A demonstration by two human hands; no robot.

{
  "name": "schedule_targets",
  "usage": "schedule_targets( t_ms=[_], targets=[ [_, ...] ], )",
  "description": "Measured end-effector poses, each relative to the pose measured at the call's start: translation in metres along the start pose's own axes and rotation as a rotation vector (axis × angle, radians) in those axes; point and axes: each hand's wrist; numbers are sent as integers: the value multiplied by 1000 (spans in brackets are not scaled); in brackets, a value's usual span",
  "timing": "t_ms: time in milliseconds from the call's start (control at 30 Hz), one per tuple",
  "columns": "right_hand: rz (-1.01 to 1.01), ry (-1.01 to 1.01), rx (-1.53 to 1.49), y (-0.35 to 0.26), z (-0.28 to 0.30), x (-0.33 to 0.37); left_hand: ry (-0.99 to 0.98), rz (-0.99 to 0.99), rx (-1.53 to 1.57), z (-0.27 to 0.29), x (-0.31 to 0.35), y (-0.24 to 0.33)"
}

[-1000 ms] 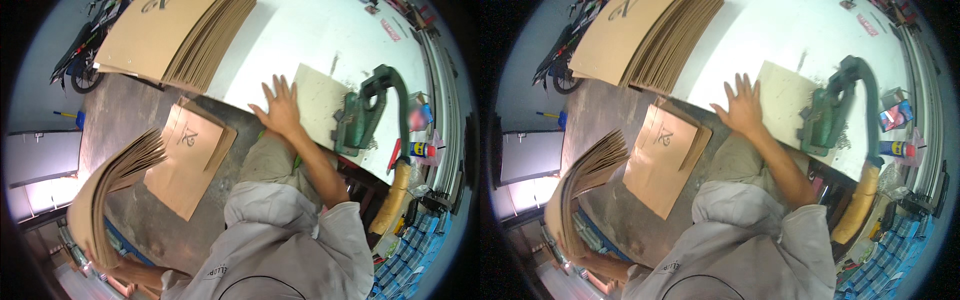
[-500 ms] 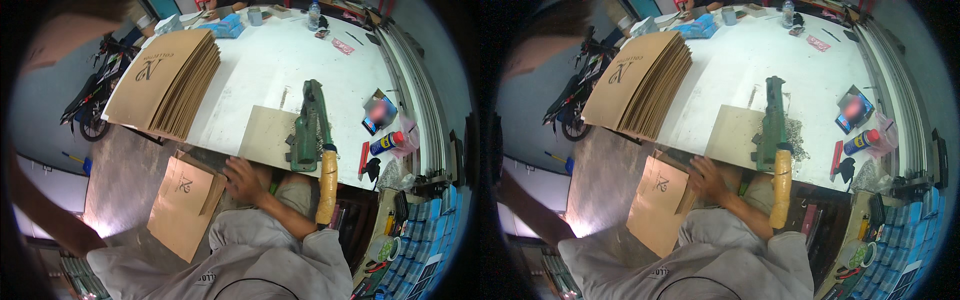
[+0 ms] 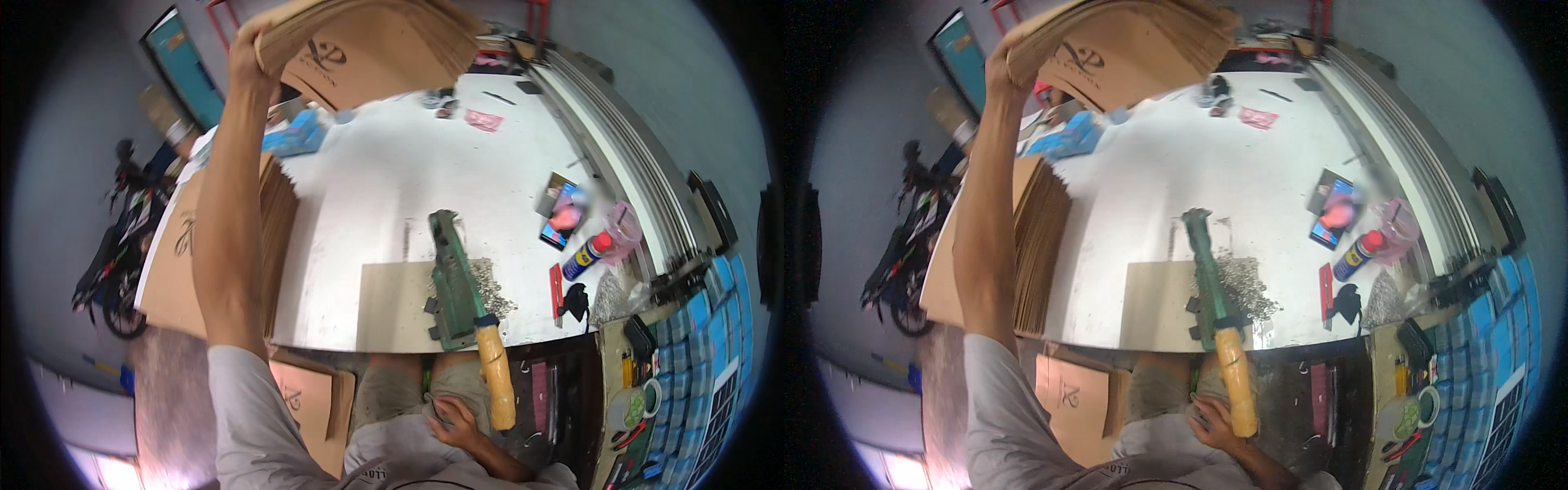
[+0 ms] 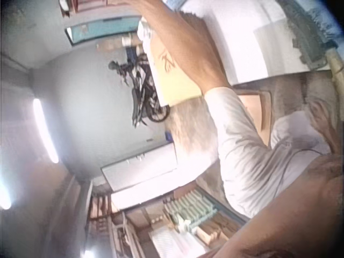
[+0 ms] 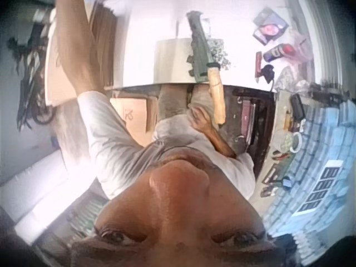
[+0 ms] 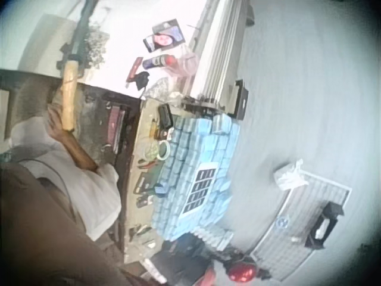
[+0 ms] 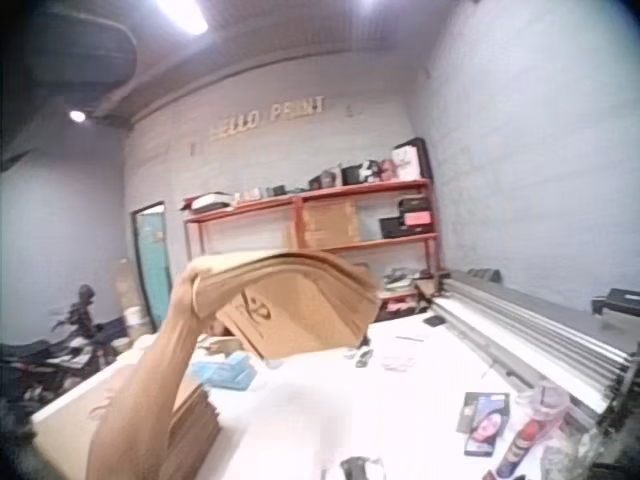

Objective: The person repeatedly places flat cardboard pieces under a green manual hole puncher, presses the handle to punch holes, and stacks the finished pieces. The person handles the cardboard and the puncher by hand throughout the task.

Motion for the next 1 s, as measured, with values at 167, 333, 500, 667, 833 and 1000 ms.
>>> schedule_targets(
  t_ms=[167,333,500,667,833,1000],
  targets=[
    [-508,56,98,10,21,60,262,193,209,21,122,-133],
    [-482,128,12,-7,23,42,613,613,67,121,309,-241],
    [-467,84,199,-27,72,-23,519,866,133,103,352,-256],
    [-187,209,211,17,105,-114,432,929,118,122,353,-213],
    [-426,35,604,43,116,-218,452,888,-14,117,377,-195],
    [-475,-173,402,78,117,-221,726,678,-275,106,393,-192]
  ],
)
Point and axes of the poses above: each hand's wrist, its own x-axis away from the middle knuckle, its own z-axis out of the back of the hand, y = z × x, and after that the axes turned 1 degree about -z, right-handed
